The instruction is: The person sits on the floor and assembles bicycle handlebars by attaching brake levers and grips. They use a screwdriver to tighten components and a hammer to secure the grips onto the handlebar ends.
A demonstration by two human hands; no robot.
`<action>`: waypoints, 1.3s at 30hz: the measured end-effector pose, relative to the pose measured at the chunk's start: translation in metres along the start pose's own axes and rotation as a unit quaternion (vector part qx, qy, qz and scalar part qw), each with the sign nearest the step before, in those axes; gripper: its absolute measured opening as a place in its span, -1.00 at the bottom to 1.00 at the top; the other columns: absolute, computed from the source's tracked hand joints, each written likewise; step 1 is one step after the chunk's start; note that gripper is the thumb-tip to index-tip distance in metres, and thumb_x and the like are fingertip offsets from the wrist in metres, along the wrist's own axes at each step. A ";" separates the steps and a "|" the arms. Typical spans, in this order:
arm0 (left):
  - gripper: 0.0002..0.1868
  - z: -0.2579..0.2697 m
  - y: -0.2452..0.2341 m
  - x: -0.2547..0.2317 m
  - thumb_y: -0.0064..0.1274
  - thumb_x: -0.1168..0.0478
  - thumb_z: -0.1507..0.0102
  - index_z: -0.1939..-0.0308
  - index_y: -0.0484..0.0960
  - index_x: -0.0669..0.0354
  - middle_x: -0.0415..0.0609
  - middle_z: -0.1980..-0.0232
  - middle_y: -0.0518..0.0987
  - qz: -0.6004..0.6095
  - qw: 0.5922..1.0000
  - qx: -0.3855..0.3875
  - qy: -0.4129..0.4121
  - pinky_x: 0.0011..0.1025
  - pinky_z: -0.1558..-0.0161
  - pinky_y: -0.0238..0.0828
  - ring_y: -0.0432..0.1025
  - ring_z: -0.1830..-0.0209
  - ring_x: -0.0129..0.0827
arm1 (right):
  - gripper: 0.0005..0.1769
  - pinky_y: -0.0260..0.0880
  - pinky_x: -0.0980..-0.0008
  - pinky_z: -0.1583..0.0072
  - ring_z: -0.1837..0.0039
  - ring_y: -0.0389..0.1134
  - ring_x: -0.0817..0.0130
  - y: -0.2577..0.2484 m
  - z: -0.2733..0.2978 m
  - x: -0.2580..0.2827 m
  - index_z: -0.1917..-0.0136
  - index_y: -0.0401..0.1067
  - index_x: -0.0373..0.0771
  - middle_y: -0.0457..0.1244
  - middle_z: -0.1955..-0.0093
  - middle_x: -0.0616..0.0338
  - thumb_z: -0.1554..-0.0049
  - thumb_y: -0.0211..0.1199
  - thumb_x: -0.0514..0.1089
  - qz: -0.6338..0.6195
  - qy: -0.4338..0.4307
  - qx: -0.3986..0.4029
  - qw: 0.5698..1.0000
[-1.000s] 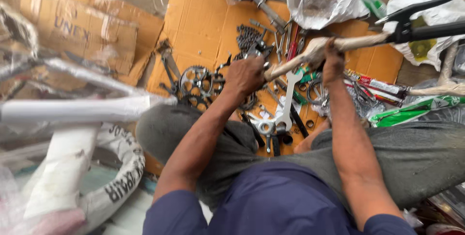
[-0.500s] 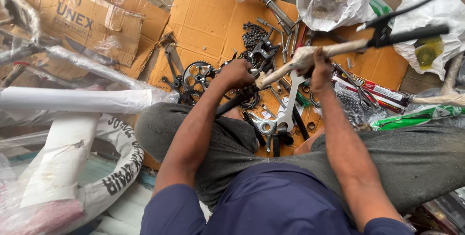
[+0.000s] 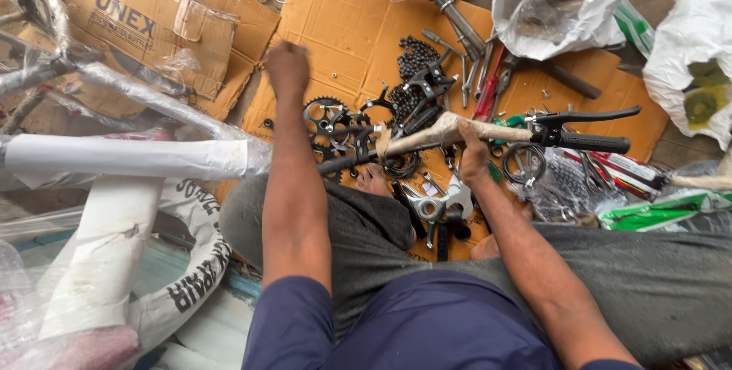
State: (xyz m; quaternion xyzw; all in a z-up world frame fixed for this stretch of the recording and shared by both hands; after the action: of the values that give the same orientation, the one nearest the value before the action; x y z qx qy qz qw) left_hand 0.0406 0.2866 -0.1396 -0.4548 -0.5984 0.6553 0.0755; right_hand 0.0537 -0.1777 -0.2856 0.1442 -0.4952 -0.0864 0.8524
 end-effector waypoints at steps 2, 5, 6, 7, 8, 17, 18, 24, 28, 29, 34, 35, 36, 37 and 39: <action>-0.79 0.011 0.049 0.013 0.08 0.19 -0.19 0.17 0.73 0.13 0.20 0.07 0.64 -0.002 0.975 0.208 -0.077 -0.06 -0.01 0.44 0.52 0.04 0.11 | -0.63 0.22 0.35 -0.24 -0.08 0.30 0.39 -0.009 0.010 -0.008 -0.11 0.54 -0.24 0.39 -0.01 0.20 -0.25 0.28 0.09 0.078 0.021 -0.037 0.996; -0.79 0.011 0.099 0.017 0.12 0.25 -0.18 0.16 0.74 0.22 0.27 0.00 0.64 -0.090 0.939 0.329 -0.033 -0.14 -0.10 0.48 0.54 -0.04 0.10 | -0.66 0.20 0.42 -0.34 -0.18 0.31 0.45 -0.004 0.015 -0.009 -0.12 0.54 -0.27 0.38 -0.09 0.27 -0.22 0.31 0.02 0.026 -0.010 -0.032 0.999; -0.78 0.006 0.112 0.023 0.16 0.22 -0.18 0.16 0.73 0.24 0.28 0.00 0.64 -0.097 0.937 0.334 -0.040 -0.13 -0.10 0.48 0.54 -0.04 0.10 | -0.65 0.20 0.41 -0.34 -0.17 0.31 0.44 -0.003 0.018 -0.005 -0.13 0.53 -0.29 0.37 -0.09 0.26 -0.23 0.32 0.02 0.031 -0.023 -0.031 0.999; -0.76 0.003 0.123 0.036 0.21 0.18 -0.18 0.16 0.73 0.26 0.29 0.01 0.64 -0.104 0.934 0.339 -0.046 -0.13 -0.10 0.49 0.55 -0.04 0.09 | -0.64 0.20 0.40 -0.33 -0.17 0.31 0.43 -0.001 0.023 -0.001 -0.15 0.52 -0.31 0.36 -0.08 0.25 -0.24 0.32 0.01 0.035 -0.036 -0.031 0.998; -0.73 0.004 0.136 0.051 0.25 0.14 -0.19 0.16 0.72 0.27 0.29 0.01 0.64 -0.112 0.929 0.347 -0.057 -0.12 -0.11 0.49 0.55 -0.04 0.09 | -0.62 0.21 0.40 -0.33 -0.16 0.31 0.41 0.001 0.027 0.004 -0.16 0.51 -0.32 0.36 -0.07 0.24 -0.24 0.33 0.01 0.042 -0.044 -0.030 0.998; -0.86 0.024 0.220 0.102 -0.01 0.33 -0.28 0.18 0.63 0.32 0.36 0.08 0.62 -0.083 0.977 0.196 0.014 0.04 -0.03 0.47 0.53 0.03 0.23 | -0.61 0.27 0.38 -0.26 -0.09 0.33 0.38 0.019 0.034 0.023 -0.10 0.56 -0.34 0.38 -0.03 0.21 -0.24 0.32 0.05 0.078 -0.037 -0.006 0.996; -0.85 0.023 0.222 0.102 0.00 0.32 -0.26 0.20 0.64 0.31 0.35 0.09 0.62 -0.093 0.975 0.200 0.021 0.05 -0.03 0.47 0.52 0.04 0.23 | -0.61 0.21 0.36 -0.20 -0.06 0.26 0.38 0.017 0.032 0.015 -0.14 0.57 -0.35 0.35 -0.01 0.21 -0.27 0.32 0.03 0.076 -0.013 -0.008 0.997; -0.83 0.011 0.211 0.085 0.08 0.24 -0.12 0.30 0.63 0.29 0.34 0.18 0.62 -0.100 0.965 0.241 -0.022 0.04 0.06 0.47 0.52 0.14 0.23 | -0.61 0.26 0.39 -0.34 -0.16 0.36 0.42 0.039 0.030 0.019 -0.11 0.54 -0.28 0.40 -0.03 0.24 -0.23 0.27 0.08 0.116 0.021 0.026 0.993; -0.86 0.003 0.212 0.002 0.13 0.27 -0.11 0.35 0.59 0.30 0.25 0.31 0.61 0.047 0.981 0.186 0.033 -0.05 0.18 0.46 0.51 0.28 0.14 | -0.58 0.30 0.34 -0.25 -0.11 0.35 0.40 0.054 0.028 0.029 -0.10 0.55 -0.29 0.39 -0.01 0.23 -0.22 0.29 0.11 0.091 0.029 0.045 0.994; -0.85 0.004 0.213 -0.034 0.14 0.28 -0.11 0.36 0.56 0.32 0.22 0.33 0.59 0.131 0.973 0.174 0.075 -0.08 0.23 0.44 0.49 0.33 0.07 | -0.58 0.31 0.33 -0.23 -0.09 0.35 0.39 0.054 0.027 0.029 -0.10 0.56 -0.30 0.38 0.00 0.22 -0.22 0.30 0.11 0.082 0.034 0.052 0.995; -0.73 0.090 0.197 -0.226 0.17 0.23 -0.16 0.13 0.59 0.30 0.04 0.28 0.68 0.326 0.901 0.269 0.099 -0.34 0.25 0.52 0.56 0.35 -0.33 | -0.63 0.32 0.37 -0.20 -0.07 0.34 0.44 0.045 0.014 0.016 -0.05 0.55 -0.31 0.39 0.02 0.25 -0.22 0.29 0.06 0.142 0.046 0.074 0.986; -0.73 0.118 0.189 -0.249 0.10 0.27 -0.19 0.05 0.59 0.28 0.06 0.27 0.68 0.368 0.871 0.319 0.066 -0.37 0.28 0.54 0.58 0.37 -0.35 | -0.65 0.32 0.36 -0.17 -0.05 0.33 0.44 0.041 0.014 0.012 -0.04 0.53 -0.31 0.38 0.04 0.26 -0.21 0.30 0.03 0.142 0.046 0.069 0.986; -0.70 0.146 0.183 -0.268 0.02 0.31 -0.22 -0.03 0.60 0.26 0.07 0.27 0.68 0.408 0.836 0.365 0.034 -0.39 0.32 0.56 0.60 0.40 -0.37 | -0.69 0.29 0.30 -0.08 0.01 0.30 0.38 0.036 0.015 0.007 -0.01 0.50 -0.33 0.34 0.09 0.21 -0.25 0.29 0.00 0.135 0.045 0.065 0.988; -0.73 0.171 0.177 -0.272 0.03 0.27 -0.29 -0.03 0.63 0.29 0.06 0.27 0.71 0.409 0.830 0.378 -0.022 -0.42 0.29 0.55 0.60 0.39 -0.41 | -0.71 0.26 0.24 0.01 0.07 0.27 0.32 0.032 0.018 0.003 0.03 0.46 -0.35 0.31 0.14 0.16 -0.28 0.27 -0.03 0.129 0.045 0.061 0.989; -0.74 0.202 0.173 -0.277 0.04 0.26 -0.34 -0.03 0.65 0.36 0.05 0.26 0.71 0.454 0.810 0.360 -0.091 -0.44 0.28 0.54 0.59 0.39 -0.43 | -0.80 0.26 0.24 0.07 0.09 0.26 0.35 0.020 0.018 0.006 0.02 0.44 -0.31 0.29 0.15 0.19 -0.26 0.21 -0.11 0.066 0.036 0.026 0.997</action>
State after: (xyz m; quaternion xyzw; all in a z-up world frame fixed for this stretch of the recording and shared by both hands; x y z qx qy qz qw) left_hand 0.1379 -0.0832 -0.1734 -0.5530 -0.0490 0.8220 -0.1267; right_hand 0.0415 -0.1634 -0.2657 0.1364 -0.4742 -0.0122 0.8697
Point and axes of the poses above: each hand's wrist, its own z-axis away from the middle knuckle, its own y-axis out of the palm, x = y × z, the point moved 6 cm from there along -z, towards the middle knuckle
